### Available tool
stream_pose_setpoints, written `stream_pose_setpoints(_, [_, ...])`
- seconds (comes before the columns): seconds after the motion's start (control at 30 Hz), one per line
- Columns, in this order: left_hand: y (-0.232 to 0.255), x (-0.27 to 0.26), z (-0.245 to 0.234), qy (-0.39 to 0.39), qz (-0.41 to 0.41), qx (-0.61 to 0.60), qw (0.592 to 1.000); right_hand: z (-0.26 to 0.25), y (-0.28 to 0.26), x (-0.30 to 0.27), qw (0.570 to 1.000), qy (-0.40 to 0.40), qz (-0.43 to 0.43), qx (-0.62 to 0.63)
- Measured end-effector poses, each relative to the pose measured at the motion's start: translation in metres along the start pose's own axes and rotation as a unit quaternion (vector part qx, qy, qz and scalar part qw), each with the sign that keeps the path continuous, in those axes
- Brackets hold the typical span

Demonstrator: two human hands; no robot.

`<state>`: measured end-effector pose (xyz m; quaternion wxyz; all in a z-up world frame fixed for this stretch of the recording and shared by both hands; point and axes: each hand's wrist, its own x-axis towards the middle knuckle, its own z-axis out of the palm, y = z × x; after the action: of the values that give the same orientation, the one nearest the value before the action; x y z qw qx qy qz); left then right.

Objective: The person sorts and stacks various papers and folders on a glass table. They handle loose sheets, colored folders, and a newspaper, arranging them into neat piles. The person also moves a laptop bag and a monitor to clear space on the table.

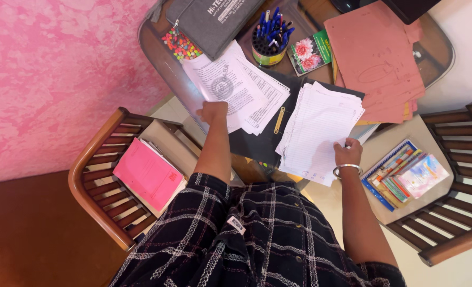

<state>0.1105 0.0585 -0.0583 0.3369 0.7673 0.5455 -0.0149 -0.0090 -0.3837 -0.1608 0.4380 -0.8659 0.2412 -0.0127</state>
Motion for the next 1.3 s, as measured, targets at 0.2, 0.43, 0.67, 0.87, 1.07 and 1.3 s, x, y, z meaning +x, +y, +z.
stream_pose_setpoints(0.2, [-0.004, -0.003, 0.003, -0.024, -0.031, 0.003, 0.999, -0.003, -0.001, 0.002, 1.000, -0.003, 0.001, 0.020])
stream_pose_setpoints(0.43, [-0.036, 0.027, 0.058, -0.033, -0.053, -0.082, 0.995, -0.011, 0.011, -0.009, 0.999, 0.015, -0.038, -0.010])
stream_pose_setpoints(0.67, [-0.055, 0.061, 0.061, -0.169, 0.029, -0.331, 0.928, -0.011, 0.005, -0.005, 1.000, -0.007, 0.000, 0.025])
stream_pose_setpoints(0.87, [-0.117, 0.091, 0.002, -0.275, 0.056, -0.233, 0.931, -0.010, 0.008, -0.005, 0.999, -0.018, -0.009, 0.049])
stream_pose_setpoints(1.07, [-0.140, 0.082, -0.015, -0.261, 0.142, -0.171, 0.939, -0.008, 0.009, -0.008, 1.000, -0.005, -0.017, 0.003])
stream_pose_setpoints(1.3, [-0.097, 0.050, -0.034, 0.003, 0.303, 0.037, 0.952, -0.009, 0.008, -0.007, 1.000, -0.004, -0.023, 0.005])
